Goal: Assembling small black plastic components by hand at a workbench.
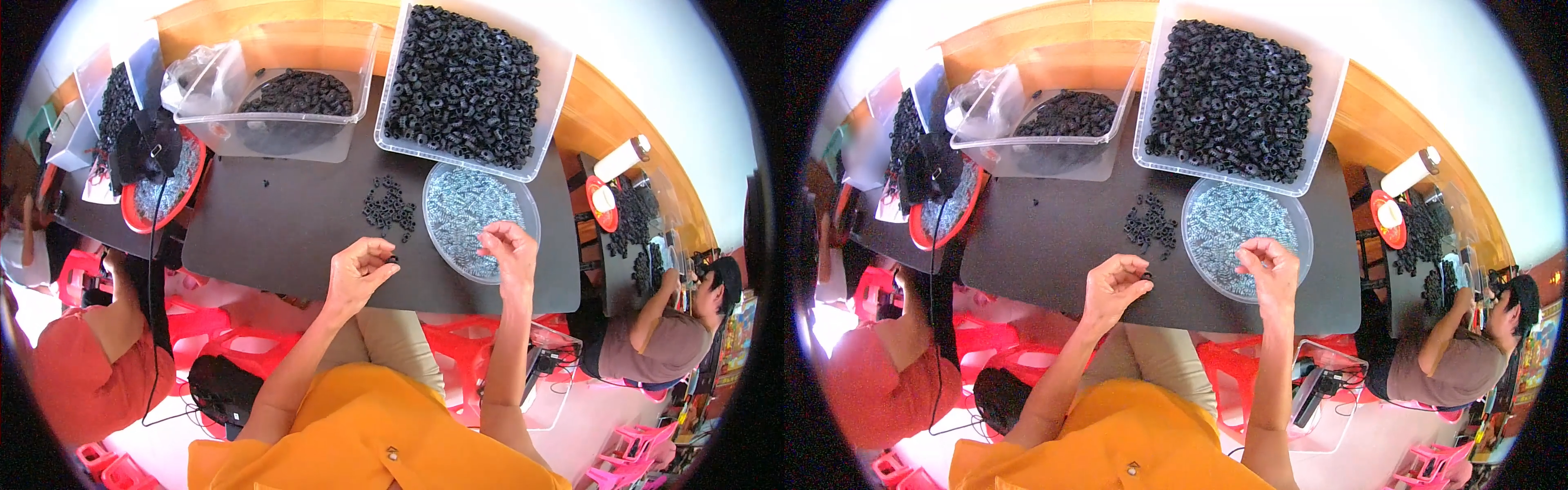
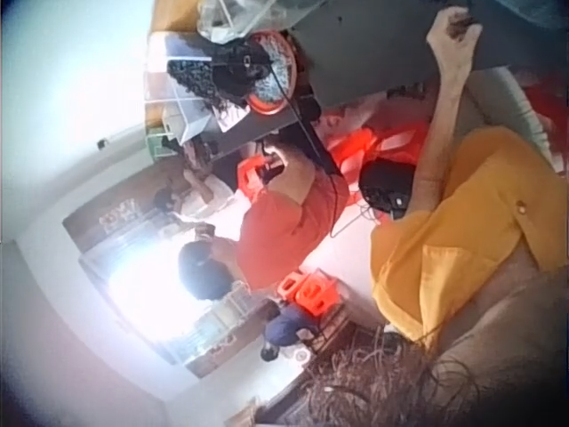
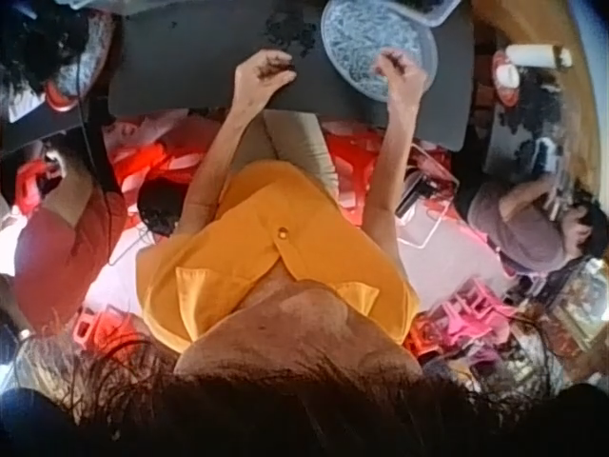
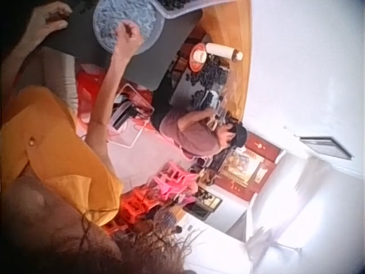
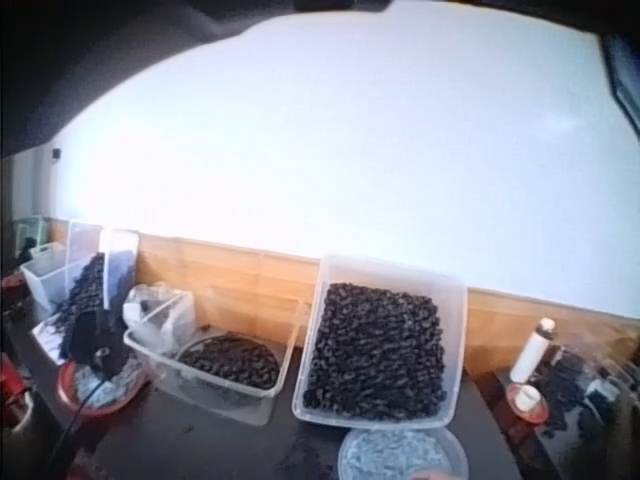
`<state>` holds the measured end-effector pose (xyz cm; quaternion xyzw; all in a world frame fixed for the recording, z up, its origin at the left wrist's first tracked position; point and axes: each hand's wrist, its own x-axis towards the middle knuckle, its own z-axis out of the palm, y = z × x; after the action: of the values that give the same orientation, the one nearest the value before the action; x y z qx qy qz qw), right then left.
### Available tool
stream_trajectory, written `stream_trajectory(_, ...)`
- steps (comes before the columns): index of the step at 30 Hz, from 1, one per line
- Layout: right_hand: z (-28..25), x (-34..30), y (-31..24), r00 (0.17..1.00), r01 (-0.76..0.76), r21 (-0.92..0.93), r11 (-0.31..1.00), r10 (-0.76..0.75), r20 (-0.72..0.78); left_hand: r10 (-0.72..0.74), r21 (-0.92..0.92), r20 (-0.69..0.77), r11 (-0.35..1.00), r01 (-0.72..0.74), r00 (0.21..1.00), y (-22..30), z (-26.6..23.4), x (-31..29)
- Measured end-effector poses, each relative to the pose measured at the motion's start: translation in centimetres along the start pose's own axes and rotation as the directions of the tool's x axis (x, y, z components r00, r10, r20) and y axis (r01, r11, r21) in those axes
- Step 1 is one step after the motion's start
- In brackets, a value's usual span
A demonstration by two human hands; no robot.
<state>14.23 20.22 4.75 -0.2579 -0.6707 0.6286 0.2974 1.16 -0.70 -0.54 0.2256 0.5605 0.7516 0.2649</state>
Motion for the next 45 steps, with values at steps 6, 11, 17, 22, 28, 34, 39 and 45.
stream_trajectory(6,5.5,-3.0,-0.3,0.984,0.009,0.000,1.000,-0.009,0.176,0.044,0.039,0.086,0.998,-0.047,0.995,-0.8,-0.7,0.0)
stream_trajectory(11,8.2,-4.0,-0.6,0.963,0.141,-0.122,0.982,-0.108,0.248,0.041,0.003,0.064,0.999,-0.041,0.997,-0.7,-0.4,-0.2)
stream_trajectory(17,8.9,-4.1,-1.1,0.916,0.357,-0.373,0.857,-0.242,0.320,0.064,0.061,0.099,0.996,-0.070,0.993,0.2,-0.2,-0.3)
stream_trajectory(22,9.4,-4.1,-1.4,0.952,0.248,-0.358,0.900,-0.159,0.261,0.077,0.072,0.087,0.994,-0.083,0.993,-0.1,-0.3,-0.3)
stream_trajectory(28,9.5,-4.5,-0.8,0.931,0.323,-0.315,0.892,-0.241,0.274,0.064,-0.013,0.082,0.998,-0.063,0.995,-0.2,-0.3,-0.3)
stream_trajectory(34,9.4,-5.6,0.0,0.933,0.359,-0.520,0.775,-0.308,0.185,0.044,-0.114,0.016,0.993,-0.042,0.999,-0.1,-0.5,-0.4)
stream_trajectory(39,10.0,-4.7,2.4,0.872,0.422,-0.758,0.496,-0.451,0.190,0.075,-0.135,-0.067,0.987,-0.084,0.995,-0.2,-0.2,-0.3)
stream_trajectory(45,11.9,-3.3,3.0,0.885,0.364,-0.844,0.395,-0.428,0.182,0.070,-0.183,-0.099,0.979,-0.087,0.993,-0.6,-0.3,-0.4)
